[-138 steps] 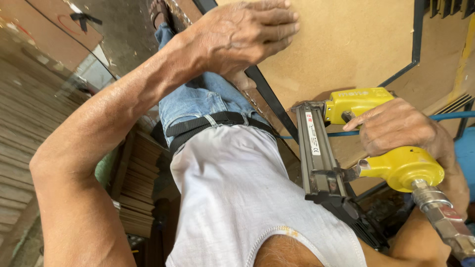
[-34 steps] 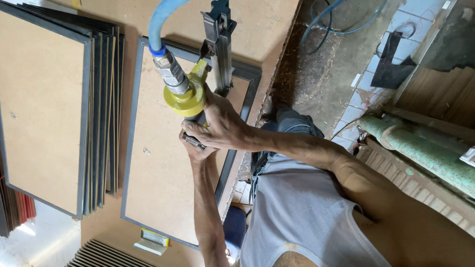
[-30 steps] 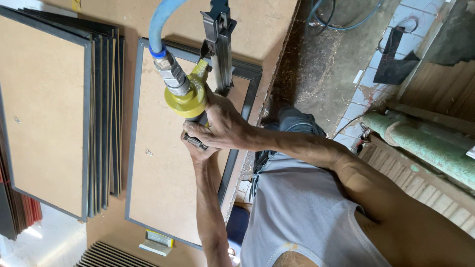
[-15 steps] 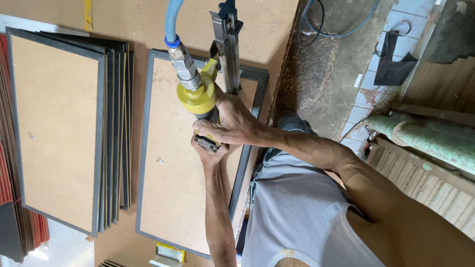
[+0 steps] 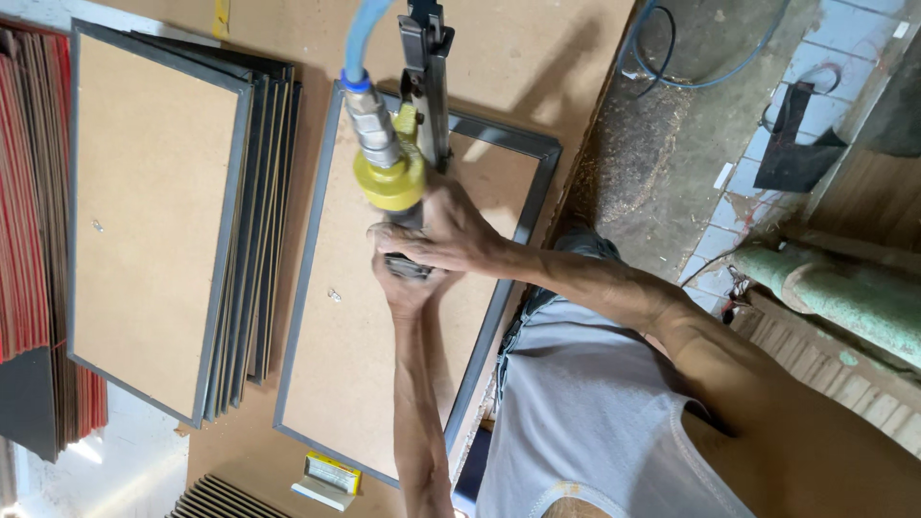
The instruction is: The person places a hardboard backing panel into a picture frame, aligns it, and uses a pneumatic nail gun to fasten the backing to the frame along its edges. They then stack the finished frame with others and repeat the fastening process on additional frames.
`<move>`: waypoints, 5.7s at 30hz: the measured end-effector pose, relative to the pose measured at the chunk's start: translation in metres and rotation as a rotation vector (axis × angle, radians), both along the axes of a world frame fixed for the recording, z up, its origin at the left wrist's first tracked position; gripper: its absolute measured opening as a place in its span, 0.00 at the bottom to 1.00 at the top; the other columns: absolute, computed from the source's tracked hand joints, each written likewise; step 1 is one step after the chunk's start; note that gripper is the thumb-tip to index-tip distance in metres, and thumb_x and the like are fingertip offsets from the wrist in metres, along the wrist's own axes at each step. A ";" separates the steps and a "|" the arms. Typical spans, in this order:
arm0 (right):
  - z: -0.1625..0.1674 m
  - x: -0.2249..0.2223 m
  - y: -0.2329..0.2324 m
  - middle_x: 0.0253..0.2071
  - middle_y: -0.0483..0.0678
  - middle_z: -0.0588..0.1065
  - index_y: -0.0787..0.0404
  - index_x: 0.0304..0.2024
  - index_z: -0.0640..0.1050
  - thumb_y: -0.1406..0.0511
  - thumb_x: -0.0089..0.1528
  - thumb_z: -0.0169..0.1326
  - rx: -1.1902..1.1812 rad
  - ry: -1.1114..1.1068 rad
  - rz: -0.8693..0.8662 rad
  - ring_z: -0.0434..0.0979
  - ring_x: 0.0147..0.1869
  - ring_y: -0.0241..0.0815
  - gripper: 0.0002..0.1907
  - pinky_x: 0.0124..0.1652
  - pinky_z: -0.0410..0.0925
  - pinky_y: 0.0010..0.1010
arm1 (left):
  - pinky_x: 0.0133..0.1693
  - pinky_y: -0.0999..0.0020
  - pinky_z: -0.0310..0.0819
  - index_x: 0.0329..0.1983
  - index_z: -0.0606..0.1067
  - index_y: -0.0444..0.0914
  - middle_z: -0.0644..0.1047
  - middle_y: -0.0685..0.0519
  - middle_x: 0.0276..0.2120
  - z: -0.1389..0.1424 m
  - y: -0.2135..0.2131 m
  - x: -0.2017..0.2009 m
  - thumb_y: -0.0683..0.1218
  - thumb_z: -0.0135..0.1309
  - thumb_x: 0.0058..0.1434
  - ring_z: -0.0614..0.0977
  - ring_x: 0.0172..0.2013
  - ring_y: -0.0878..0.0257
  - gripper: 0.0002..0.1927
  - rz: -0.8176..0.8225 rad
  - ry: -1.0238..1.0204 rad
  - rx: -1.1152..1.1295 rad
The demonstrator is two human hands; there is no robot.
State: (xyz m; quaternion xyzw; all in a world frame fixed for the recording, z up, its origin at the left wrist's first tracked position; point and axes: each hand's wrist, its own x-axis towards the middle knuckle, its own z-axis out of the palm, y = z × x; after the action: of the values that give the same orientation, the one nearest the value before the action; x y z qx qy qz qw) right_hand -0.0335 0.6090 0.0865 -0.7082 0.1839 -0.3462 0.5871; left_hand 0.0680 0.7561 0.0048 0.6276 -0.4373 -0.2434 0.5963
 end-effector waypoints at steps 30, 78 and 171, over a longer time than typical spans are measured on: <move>0.017 -0.012 0.011 0.23 0.49 0.74 0.61 0.27 0.79 0.56 0.58 0.63 -1.185 -0.022 0.731 0.75 0.29 0.45 0.15 0.59 0.69 0.48 | 0.36 0.68 0.67 0.32 0.76 0.31 0.71 0.51 0.17 0.048 0.081 -0.047 0.55 0.38 0.76 0.69 0.24 0.66 0.27 0.969 0.334 -0.011; 0.006 -0.009 0.038 0.24 0.49 0.72 0.59 0.30 0.77 0.52 0.61 0.69 -1.436 0.315 0.714 0.75 0.32 0.47 0.20 0.60 0.71 0.44 | 0.35 0.47 0.72 0.38 0.78 0.40 0.72 0.45 0.40 -0.019 0.512 0.068 0.33 0.57 0.58 0.80 0.35 0.45 0.10 1.169 -0.482 0.801; -0.002 -0.010 0.019 0.24 0.46 0.75 0.55 0.28 0.80 0.58 0.56 0.64 -1.284 0.055 0.697 0.77 0.32 0.43 0.09 0.62 0.66 0.49 | 0.43 0.58 0.81 0.54 0.80 0.34 0.83 0.43 0.44 0.118 0.231 -0.023 0.57 0.49 0.74 0.85 0.41 0.55 0.22 0.291 -0.220 0.320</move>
State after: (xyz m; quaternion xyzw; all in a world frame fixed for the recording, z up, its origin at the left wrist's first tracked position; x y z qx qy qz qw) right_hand -0.0435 0.6283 0.0843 -0.9387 -0.2768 -0.1610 0.1274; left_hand 0.0450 0.9871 0.1227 0.7933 -0.3604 -0.1512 0.4669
